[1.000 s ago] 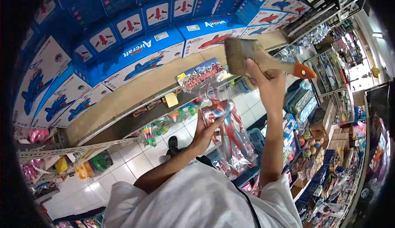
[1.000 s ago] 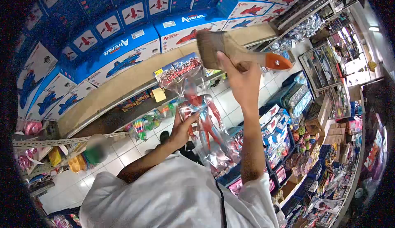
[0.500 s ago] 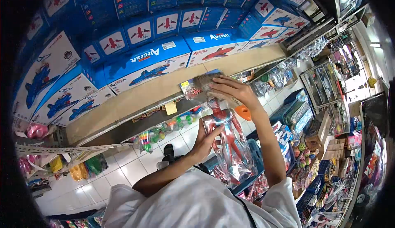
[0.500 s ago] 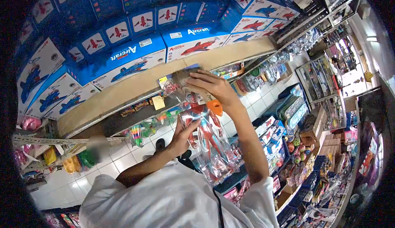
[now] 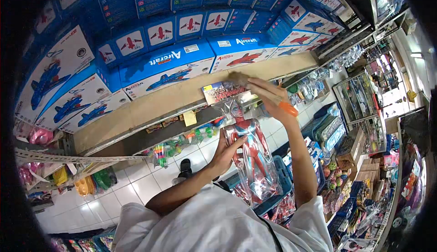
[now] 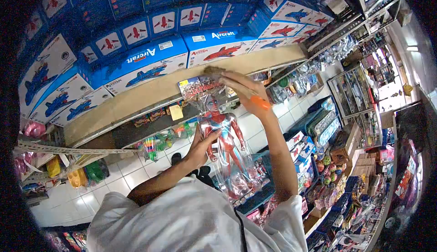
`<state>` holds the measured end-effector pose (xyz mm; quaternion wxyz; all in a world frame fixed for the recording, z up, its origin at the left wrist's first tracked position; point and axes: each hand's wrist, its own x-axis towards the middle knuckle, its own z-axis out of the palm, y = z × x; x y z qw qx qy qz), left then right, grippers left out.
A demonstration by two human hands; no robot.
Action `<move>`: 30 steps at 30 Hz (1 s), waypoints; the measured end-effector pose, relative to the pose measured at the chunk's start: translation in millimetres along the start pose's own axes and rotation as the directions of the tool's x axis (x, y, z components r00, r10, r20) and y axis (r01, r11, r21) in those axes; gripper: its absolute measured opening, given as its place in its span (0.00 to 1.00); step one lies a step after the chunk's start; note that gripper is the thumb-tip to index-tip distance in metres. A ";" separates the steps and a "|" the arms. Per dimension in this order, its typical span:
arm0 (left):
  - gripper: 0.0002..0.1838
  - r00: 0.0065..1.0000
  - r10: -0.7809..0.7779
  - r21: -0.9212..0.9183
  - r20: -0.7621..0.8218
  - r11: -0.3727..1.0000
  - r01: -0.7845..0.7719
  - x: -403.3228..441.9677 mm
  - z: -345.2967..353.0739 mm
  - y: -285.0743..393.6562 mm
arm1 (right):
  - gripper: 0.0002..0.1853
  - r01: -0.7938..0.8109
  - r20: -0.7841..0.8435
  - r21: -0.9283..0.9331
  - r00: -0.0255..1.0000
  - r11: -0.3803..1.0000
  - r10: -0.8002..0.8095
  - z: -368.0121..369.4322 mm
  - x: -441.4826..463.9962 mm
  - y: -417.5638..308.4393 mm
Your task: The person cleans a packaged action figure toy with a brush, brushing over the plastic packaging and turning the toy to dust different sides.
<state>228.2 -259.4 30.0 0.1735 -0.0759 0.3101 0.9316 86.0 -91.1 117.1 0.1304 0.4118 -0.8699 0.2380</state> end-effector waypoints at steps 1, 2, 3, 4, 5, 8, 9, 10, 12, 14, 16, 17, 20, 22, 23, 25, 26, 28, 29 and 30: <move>0.27 1.000 0.004 -0.005 -0.001 1.000 -0.004 -1.7 1.9 4.4 | 0.21 -0.072 -0.100 0.101 0.992 0.992 0.082 0.0 -0.4 0.0; 0.28 0.998 -0.068 -0.024 -0.007 0.997 0.068 -5.2 3.5 9.5 | 0.22 0.054 -0.104 -0.027 0.993 0.998 -0.057 -4.7 1.2 4.4; 0.28 0.990 -0.143 -0.042 -0.012 0.989 0.143 -8.0 6.2 13.6 | 0.22 0.052 -0.101 -0.026 0.993 0.998 -0.054 -10.0 4.4 -2.6; 0.28 0.989 -0.150 -0.042 -0.012 0.988 0.149 -6.3 3.8 9.3 | 0.27 0.084 0.016 -0.086 0.996 0.993 -0.083 -14.1 7.0 -10.8; 0.28 0.995 -0.102 -0.030 -0.006 0.994 0.102 -2.4 -0.8 2.8 | 0.32 0.122 0.133 -0.141 0.986 0.982 -0.103 -15.1 6.9 -15.2; 0.27 0.998 -0.065 -0.015 0.005 0.998 0.065 -1.4 -2.3 1.0 | 0.32 0.004 0.108 -0.223 0.994 0.975 0.021 -5.1 -1.9 -11.4; 0.27 0.997 -0.071 -0.010 0.007 0.997 0.071 -2.3 -2.7 2.1 | 0.31 0.002 0.115 -0.274 0.993 0.962 0.031 -6.1 -0.1 -15.7; 0.27 0.998 -0.045 -0.009 0.043 0.999 0.045 0.7 -6.0 -1.0 | 0.35 -0.058 0.090 -0.262 0.992 0.963 0.085 -7.2 2.7 -19.5; 0.28 0.996 -0.080 0.010 0.029 0.997 0.080 -1.3 -4.9 3.7 | 0.36 -0.087 0.082 -0.285 0.990 0.955 0.115 -6.2 4.6 -11.0; 0.28 0.993 -0.115 0.028 0.015 0.993 0.114 -3.1 -3.2 6.0 | 0.36 -0.118 0.053 -0.324 0.988 0.938 0.143 -6.9 7.2 -2.1; 0.28 0.996 -0.082 0.017 0.026 0.997 0.081 -2.6 -1.2 6.2 | 0.36 -0.053 0.061 -0.267 0.996 0.962 0.072 -17.1 11.6 -3.6; 0.28 0.997 -0.073 0.013 0.025 0.997 0.073 -2.3 -1.8 7.1 | 0.35 0.014 0.067 -0.205 0.998 0.979 0.000 -21.1 16.3 -4.1; 0.29 0.996 -0.077 0.026 0.054 0.997 0.075 -1.6 -7.9 1.4 | 0.34 -0.003 0.093 -0.168 0.995 0.986 0.019 -14.0 17.0 -23.8; 0.29 0.997 -0.069 0.030 0.042 0.997 0.068 -3.1 -6.8 2.1 | 0.34 -0.004 0.153 -0.207 0.988 0.978 0.036 -2.9 7.9 -18.5; 0.30 0.998 -0.057 0.034 0.033 0.998 0.056 -4.0 -4.9 3.6 | 0.34 -0.010 0.154 -0.208 0.987 0.978 0.043 -0.2 5.2 -15.0; 0.31 0.992 -0.113 0.035 0.049 0.993 0.111 -5.7 -2.8 10.4 | 0.36 -0.046 0.100 -0.239 0.992 0.970 0.071 3.3 5.1 -11.7; 0.31 0.991 -0.133 0.041 0.024 0.990 0.132 -6.3 -2.8 9.6 | 0.37 -0.067 0.076 -0.186 0.994 0.980 0.083 4.6 6.6 -9.9; 0.32 0.988 -0.151 0.052 0.010 0.987 0.151 -6.6 -1.6 9.9 | 0.35 -0.072 0.069 -0.254 0.993 0.964 0.093 1.7 9.9 0.2; 0.31 0.987 -0.159 0.052 0.016 0.986 0.158 -7.5 -1.7 10.7 | 0.33 -0.072 0.068 -0.316 0.993 0.946 0.098 0.4 9.4 2.7; 0.30 0.986 -0.163 0.049 0.022 0.986 0.161 -7.8 -1.5 11.8 | 0.31 -0.040 0.023 -0.254 0.999 0.966 0.048 -11.0 17.7 -11.8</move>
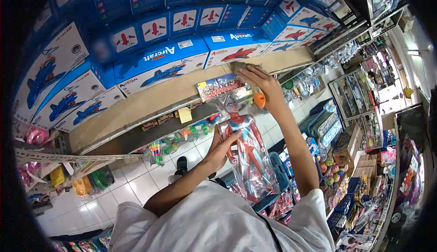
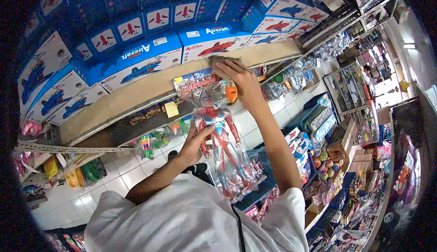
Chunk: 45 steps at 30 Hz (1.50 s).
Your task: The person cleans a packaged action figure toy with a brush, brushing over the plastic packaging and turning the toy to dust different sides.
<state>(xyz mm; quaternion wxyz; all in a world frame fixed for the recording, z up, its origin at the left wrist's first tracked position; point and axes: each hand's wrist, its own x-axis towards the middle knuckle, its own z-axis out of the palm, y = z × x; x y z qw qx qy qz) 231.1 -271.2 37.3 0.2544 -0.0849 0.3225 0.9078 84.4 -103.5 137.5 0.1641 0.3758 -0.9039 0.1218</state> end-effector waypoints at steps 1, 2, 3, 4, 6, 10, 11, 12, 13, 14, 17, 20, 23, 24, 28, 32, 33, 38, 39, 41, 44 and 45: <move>0.29 1.000 0.000 -0.006 0.005 1.000 0.000 0.4 0.6 1.3 | 0.31 0.005 -0.002 -0.005 1.000 1.000 -0.005 1.6 -1.4 2.9; 0.28 1.000 -0.004 0.008 -0.013 1.000 0.004 0.8 1.8 2.4 | 0.31 0.064 -0.075 0.048 0.995 0.997 -0.060 6.5 -3.1 9.7; 0.28 1.000 0.008 -0.001 -0.015 1.000 -0.008 1.0 3.4 3.7 | 0.31 0.129 -0.146 0.101 0.983 0.986 -0.114 6.1 0.4 9.7; 0.28 1.000 0.001 -0.011 -0.017 1.000 -0.001 -0.1 4.6 4.6 | 0.31 0.040 -0.066 0.060 0.997 0.997 -0.036 4.8 -4.0 5.7; 0.27 1.000 -0.020 -0.006 0.024 1.000 0.020 -2.4 2.6 6.7 | 0.31 0.013 0.004 0.000 1.000 1.000 -0.013 7.4 -13.4 -7.3; 0.26 0.999 0.035 -0.019 -0.005 0.999 -0.035 -4.1 8.9 6.5 | 0.33 -0.082 0.045 -0.059 0.995 0.995 0.085 14.8 -22.0 -14.5; 0.26 1.000 0.028 -0.016 -0.002 0.999 -0.028 -5.2 9.4 8.1 | 0.33 -0.079 0.042 -0.040 0.996 0.996 0.080 14.0 -20.6 -11.7; 0.26 1.000 -0.023 0.014 0.000 1.000 0.023 -7.7 9.3 12.6 | 0.32 0.018 0.001 -0.102 1.000 0.995 -0.018 15.8 -18.4 -4.7; 0.27 0.997 -0.072 0.045 0.001 0.996 0.072 -8.9 9.9 15.4 | 0.32 0.010 -0.006 -0.107 1.000 0.994 -0.011 16.6 -15.5 4.3; 0.29 1.000 -0.015 0.002 -0.011 1.000 0.015 -4.3 8.2 6.3 | 0.31 0.043 -0.062 0.040 0.997 0.998 -0.041 16.1 -12.0 13.4; 0.30 1.000 0.010 0.016 -0.005 1.000 -0.010 0.5 0.0 0.6 | 0.25 0.028 -0.174 0.251 0.985 0.968 0.017 7.8 -7.8 9.0; 0.31 1.000 0.009 -0.002 -0.021 1.000 -0.009 -0.5 0.6 -0.3 | 0.26 -0.257 -0.223 0.472 0.891 0.843 0.396 -0.3 -8.5 1.4; 0.31 1.000 0.025 -0.005 -0.017 1.000 -0.025 0.4 2.1 -0.8 | 0.27 0.013 -0.189 0.164 0.982 0.986 0.018 -2.6 -16.9 12.7; 0.31 0.999 0.035 -0.001 -0.026 0.999 -0.035 0.6 3.0 -1.1 | 0.29 0.092 -0.134 0.019 0.987 0.996 -0.088 -7.2 -15.6 8.6; 0.31 0.997 0.073 -0.034 -0.017 0.997 -0.074 0.1 5.9 -0.6 | 0.33 -0.103 0.034 0.000 0.994 0.995 0.103 -0.3 -27.7 -15.3; 0.33 1.000 0.005 0.016 -0.026 1.000 -0.004 2.3 0.4 -1.4 | 0.30 -0.105 0.005 -0.074 0.994 0.992 0.105 4.2 -23.7 -9.2; 0.34 0.999 -0.033 0.018 -0.028 0.999 0.033 0.9 -0.6 -1.5 | 0.30 -0.108 0.004 -0.069 0.994 0.992 0.109 -1.6 -22.4 -12.5; 0.33 1.000 0.015 0.047 -0.021 0.999 -0.014 -4.5 8.1 8.2 | 0.32 0.075 -0.018 0.075 0.997 0.994 -0.074 -2.7 -4.7 -22.0; 0.31 0.999 0.045 0.037 -0.020 0.998 -0.044 -4.6 9.3 8.2 | 0.31 0.062 0.009 0.076 0.998 0.995 -0.063 2.0 -6.4 -29.8; 0.32 0.999 0.041 0.072 -0.023 0.997 -0.039 1.8 -0.2 -0.2 | 0.30 0.030 0.030 0.123 0.999 0.992 -0.034 -1.7 5.1 -57.6; 0.33 0.998 0.029 0.066 -0.060 0.998 -0.026 -3.1 5.5 5.1 | 0.32 0.154 0.125 -0.011 0.981 0.988 -0.151 16.7 8.2 -59.4; 0.34 0.998 0.045 0.063 -0.051 0.997 -0.042 -1.4 5.3 4.4 | 0.32 0.155 0.125 -0.011 0.980 0.988 -0.153 16.6 10.5 -57.9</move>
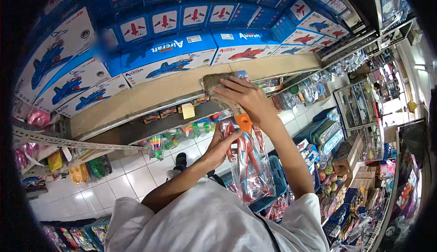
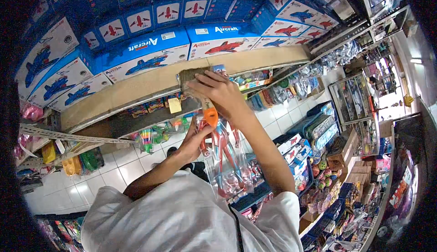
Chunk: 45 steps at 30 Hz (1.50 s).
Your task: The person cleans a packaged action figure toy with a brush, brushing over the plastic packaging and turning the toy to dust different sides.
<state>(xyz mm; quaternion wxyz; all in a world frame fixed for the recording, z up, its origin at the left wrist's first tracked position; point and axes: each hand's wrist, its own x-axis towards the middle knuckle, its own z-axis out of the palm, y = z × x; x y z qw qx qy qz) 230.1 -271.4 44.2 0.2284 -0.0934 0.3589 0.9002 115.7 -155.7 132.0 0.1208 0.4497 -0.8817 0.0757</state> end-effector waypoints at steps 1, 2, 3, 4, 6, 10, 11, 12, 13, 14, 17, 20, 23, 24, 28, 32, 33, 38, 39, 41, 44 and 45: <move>0.34 1.000 0.017 -0.006 0.008 1.000 -0.017 0.8 1.2 -0.1 | 0.31 -0.009 0.003 0.056 1.000 0.998 0.009 -1.1 2.2 3.0; 0.34 1.000 0.017 -0.009 0.009 1.000 -0.017 -0.2 1.6 1.0 | 0.31 -0.021 0.007 0.112 1.000 0.993 0.020 -2.3 2.9 5.2; 0.34 1.000 -0.026 0.013 -0.002 1.000 0.026 -3.8 3.5 6.6 | 0.31 -0.024 0.008 0.110 1.000 0.994 0.023 -2.3 2.7 5.2; 0.34 0.998 -0.068 0.037 -0.011 0.997 0.069 -5.3 5.6 9.7 | 0.31 -0.026 -0.009 0.121 1.000 0.992 0.027 -1.4 3.8 4.7; 0.35 0.998 0.050 -0.033 0.029 0.998 -0.049 3.1 -0.7 -6.2 | 0.30 -0.032 -0.032 0.124 0.999 0.992 0.037 -2.8 7.7 2.9; 0.36 1.000 0.017 -0.045 0.016 0.999 -0.017 0.0 -2.3 0.2 | 0.29 -0.136 0.004 0.273 0.990 0.952 0.140 -9.5 12.2 0.8; 0.35 1.000 0.017 -0.042 0.009 0.999 -0.017 -1.5 -0.4 1.3 | 0.28 -0.114 -0.038 0.330 0.990 0.937 0.134 -14.4 13.0 3.7; 0.35 1.000 0.023 -0.041 0.003 0.999 -0.023 -2.1 1.5 3.0 | 0.27 -0.083 -0.082 0.383 0.989 0.920 0.123 -19.6 15.7 6.9; 0.35 1.000 0.012 -0.049 0.001 0.999 -0.012 -1.1 1.6 2.8 | 0.27 -0.069 -0.087 0.373 0.990 0.925 0.109 -24.0 18.4 8.4; 0.34 1.000 -0.001 -0.060 -0.004 0.998 0.000 0.6 0.2 0.5 | 0.28 -0.054 -0.070 0.295 0.994 0.954 0.078 -26.8 18.7 7.5; 0.35 1.000 -0.013 -0.050 -0.018 0.999 0.012 2.3 -0.5 -0.1 | 0.25 -0.005 -0.078 0.080 0.997 0.997 0.012 -17.9 8.5 -3.6; 0.34 1.000 0.015 -0.063 -0.014 0.998 -0.015 6.7 -0.2 -4.8 | 0.21 0.063 -0.126 -0.096 0.989 0.993 -0.075 -1.4 11.0 -10.2; 0.31 0.999 0.026 0.007 -0.030 1.000 -0.025 10.3 -2.8 -8.4 | 0.20 0.044 -0.112 -0.066 0.992 0.997 -0.051 7.1 13.0 -8.1; 0.31 0.999 0.024 0.012 -0.023 1.000 -0.024 10.6 -3.3 -8.0 | 0.20 0.044 -0.073 -0.080 0.996 0.996 -0.050 4.5 14.6 -7.5; 0.32 0.999 -0.039 0.060 -0.025 0.997 0.041 10.0 -4.9 -6.0 | 0.23 0.005 -0.093 -0.039 0.996 0.999 -0.009 6.9 19.3 -12.0; 0.31 0.999 0.030 0.062 -0.043 0.998 -0.027 11.2 -4.0 -13.9 | 0.25 -0.122 -0.109 -0.042 0.987 0.992 0.117 9.7 22.6 -17.0; 0.31 0.999 0.029 0.071 -0.045 0.997 -0.025 7.5 -0.7 -9.7 | 0.26 -0.106 -0.140 -0.019 0.985 0.994 0.103 4.2 26.7 -15.7; 0.30 0.997 0.078 0.097 -0.017 0.992 -0.076 8.4 -10.2 -11.7 | 0.23 -0.127 -0.399 0.393 0.868 0.911 0.294 -52.3 -10.5 -8.2; 0.31 0.993 0.119 0.061 -0.021 0.991 -0.118 8.7 -7.0 -13.2 | 0.20 -0.141 -0.434 0.423 0.835 0.895 0.337 -64.2 -28.4 -6.9; 0.31 0.994 0.109 0.121 -0.016 0.987 -0.106 15.3 -22.1 -19.2 | 0.17 -0.220 -0.392 0.706 0.671 0.674 0.630 -71.1 -70.0 -11.6; 0.32 0.995 0.103 0.239 0.001 0.966 -0.101 13.7 -31.9 -18.7 | 0.16 -0.376 -0.112 0.900 0.285 0.218 0.952 -70.7 -136.9 -32.5; 0.32 0.992 0.122 0.290 0.015 0.949 -0.121 13.3 -29.7 -16.9 | 0.16 -0.367 -0.088 0.918 0.188 0.153 0.978 -57.5 -159.4 -37.6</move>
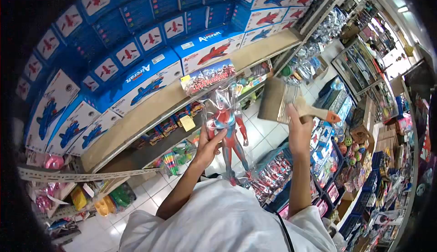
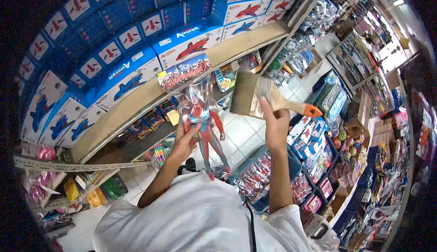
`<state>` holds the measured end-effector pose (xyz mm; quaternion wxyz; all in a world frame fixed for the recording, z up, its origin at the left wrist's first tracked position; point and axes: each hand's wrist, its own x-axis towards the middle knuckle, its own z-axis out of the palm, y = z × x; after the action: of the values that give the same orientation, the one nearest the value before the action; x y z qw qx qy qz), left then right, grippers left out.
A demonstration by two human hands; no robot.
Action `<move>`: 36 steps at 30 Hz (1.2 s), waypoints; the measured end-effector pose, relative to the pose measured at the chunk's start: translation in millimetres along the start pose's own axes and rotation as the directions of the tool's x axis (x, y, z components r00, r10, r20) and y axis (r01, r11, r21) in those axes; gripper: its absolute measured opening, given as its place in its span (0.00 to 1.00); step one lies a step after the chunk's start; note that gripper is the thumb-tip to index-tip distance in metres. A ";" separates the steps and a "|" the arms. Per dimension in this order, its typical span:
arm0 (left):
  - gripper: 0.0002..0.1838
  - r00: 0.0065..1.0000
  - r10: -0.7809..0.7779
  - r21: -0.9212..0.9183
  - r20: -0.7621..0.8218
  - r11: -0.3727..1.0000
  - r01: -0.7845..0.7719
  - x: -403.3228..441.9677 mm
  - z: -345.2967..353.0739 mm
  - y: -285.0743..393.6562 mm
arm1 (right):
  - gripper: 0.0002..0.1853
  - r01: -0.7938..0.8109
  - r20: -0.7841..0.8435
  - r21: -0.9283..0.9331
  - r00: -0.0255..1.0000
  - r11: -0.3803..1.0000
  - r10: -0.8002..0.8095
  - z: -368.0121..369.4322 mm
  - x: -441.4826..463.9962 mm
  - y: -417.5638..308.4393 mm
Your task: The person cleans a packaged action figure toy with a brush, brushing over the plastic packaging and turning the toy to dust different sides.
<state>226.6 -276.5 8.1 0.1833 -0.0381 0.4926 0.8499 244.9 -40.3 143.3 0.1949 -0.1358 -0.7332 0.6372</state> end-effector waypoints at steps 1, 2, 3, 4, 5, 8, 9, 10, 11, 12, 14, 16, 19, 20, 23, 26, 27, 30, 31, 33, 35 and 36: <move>0.33 1.000 0.024 0.051 0.014 0.998 -0.025 1.1 3.9 2.8 | 0.17 -0.057 -0.085 0.030 0.995 0.998 0.059 -13.5 -11.8 18.9; 0.34 0.996 0.068 0.075 0.058 0.995 -0.072 1.7 10.5 6.9 | 0.17 -0.150 -0.026 -0.052 0.988 0.987 0.149 -27.0 -30.3 13.4; 0.34 0.992 0.085 0.120 0.096 0.988 -0.096 6.2 9.2 1.2 | 0.18 -0.081 -0.030 0.036 0.996 0.996 0.082 -36.9 -44.2 34.0; 0.34 0.992 0.069 0.171 0.110 0.981 -0.087 7.6 14.8 2.9 | 0.18 -0.109 -0.075 0.067 0.991 0.992 0.114 -40.6 -59.0 29.9; 0.34 0.990 0.052 0.222 0.130 0.972 -0.080 8.0 23.0 7.0 | 0.18 -0.132 -0.126 0.100 0.981 0.986 0.145 -39.3 -72.6 23.8; 0.34 0.958 0.062 0.266 0.279 0.954 -0.139 12.5 53.3 9.3 | 0.20 -0.109 -0.457 0.157 0.873 0.982 0.170 -41.2 -92.3 25.5; 0.33 0.938 0.089 0.273 0.336 0.943 -0.188 16.6 63.8 7.7 | 0.20 -0.118 -0.511 0.123 0.843 0.985 0.165 -45.2 -98.7 30.8; 0.33 0.935 0.005 0.348 0.355 0.928 -0.137 17.7 72.6 12.6 | 0.20 -0.125 -0.533 0.142 0.826 0.982 0.182 -48.5 -105.2 33.1; 0.33 0.930 -0.076 0.424 0.359 0.901 -0.090 20.0 78.3 17.0 | 0.20 -0.135 -0.548 0.163 0.811 0.977 0.203 -51.1 -111.8 34.2; 0.31 0.905 -0.061 0.371 0.421 0.922 -0.111 27.0 84.9 14.4 | 0.20 -0.145 -0.551 0.167 0.806 0.975 0.215 -55.1 -117.6 33.7; 0.28 0.872 -0.097 0.401 0.479 0.909 -0.119 36.6 96.8 22.6 | 0.19 -0.177 -0.548 0.210 0.793 0.962 0.266 -63.1 -128.9 38.0; 0.26 0.850 -0.132 0.427 0.510 0.897 -0.117 47.0 102.9 26.8 | 0.18 -0.168 -0.575 0.214 0.775 0.962 0.263 -69.1 -136.4 40.9; 0.24 0.849 -0.139 0.461 0.510 0.878 -0.133 57.6 113.0 31.3 | 0.22 -0.188 -0.614 0.224 0.735 0.956 0.288 -74.8 -144.9 38.2; 0.23 0.854 -0.220 0.537 0.472 0.840 -0.081 57.3 117.5 38.8 | 0.22 -0.186 -0.593 0.217 0.754 0.958 0.281 -77.5 -147.7 35.9; 0.21 0.824 -0.109 0.472 0.556 0.858 -0.205 58.7 129.6 38.5 | 0.20 -0.146 -0.546 0.231 0.799 0.962 0.253 -80.3 -152.0 39.4; 0.22 0.809 -0.164 0.497 0.565 0.850 -0.175 58.1 132.7 38.8 | 0.15 -0.024 -0.656 -0.177 0.748 0.984 -0.100 -68.0 -142.7 45.0; 0.23 0.817 -0.201 0.520 0.541 0.843 -0.137 55.5 134.8 36.5 | 0.15 0.035 -0.621 -0.281 0.756 0.959 -0.210 -67.7 -139.1 38.1; 0.25 0.828 -0.143 0.463 0.542 0.873 -0.152 43.0 140.4 19.7 | 0.13 -0.052 -0.588 0.117 0.801 0.992 0.111 -61.6 -141.6 22.0; 0.26 0.827 -0.059 0.391 0.560 0.898 -0.200 39.9 140.3 14.7 | 0.13 -0.111 -0.590 0.040 0.800 0.993 0.113 -59.4 -141.6 22.8; 0.27 0.838 -0.145 0.451 0.526 0.883 -0.131 37.2 132.5 8.4 | 0.14 0.123 -0.456 -0.492 0.807 0.862 -0.376 -62.6 -132.0 26.1; 0.29 0.841 -0.123 0.413 0.526 0.902 -0.126 38.5 123.8 -5.3 | 0.12 0.020 -0.498 -0.268 0.853 0.963 -0.156 -58.4 -135.4 5.7; 0.29 0.858 -0.103 0.392 0.503 0.912 -0.120 31.5 126.1 -0.3 | 0.12 -0.066 -0.511 -0.215 0.858 0.974 -0.054 -59.1 -136.5 9.1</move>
<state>212.0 -160.3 64.7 0.3080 0.2309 0.5927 0.7075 392.6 -47.9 125.5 0.3648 -0.3243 -0.7213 0.4914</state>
